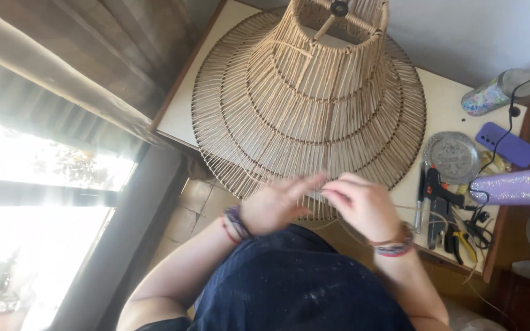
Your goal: Assembling a wicker lampshade using a hot glue gun and pliers to secure and trim strands.
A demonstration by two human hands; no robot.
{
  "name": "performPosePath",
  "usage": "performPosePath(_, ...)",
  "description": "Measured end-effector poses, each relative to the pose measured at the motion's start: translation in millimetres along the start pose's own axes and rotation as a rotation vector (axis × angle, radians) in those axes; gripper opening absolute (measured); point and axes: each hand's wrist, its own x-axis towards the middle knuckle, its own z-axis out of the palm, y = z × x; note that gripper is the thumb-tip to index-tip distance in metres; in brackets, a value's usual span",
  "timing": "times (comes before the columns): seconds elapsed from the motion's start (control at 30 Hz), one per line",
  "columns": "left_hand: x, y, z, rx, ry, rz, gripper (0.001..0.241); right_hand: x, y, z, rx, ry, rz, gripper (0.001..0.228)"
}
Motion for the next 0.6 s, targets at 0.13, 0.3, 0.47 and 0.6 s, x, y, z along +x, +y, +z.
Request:
performPosePath(0.13,-37,-43,-12,-0.036,-0.062,-0.238,0.034,-4,-4,-14,-0.071,0.025,0.039,0.006)
performPosePath(0.3,-58,-82,-27,0.513,-0.01,-0.33,0.037,-8,-25,-14,-0.188,0.095,0.149,0.009)
performPosePath(0.47,-22,-23,-38,-0.224,0.061,0.113,0.033,7,-72,40,-0.112,0.069,0.024,0.006)
performPosePath(0.6,-55,-126,-21,-0.326,-0.044,-0.026,0.023,-39,-55,6,-0.152,0.249,0.255,0.01)
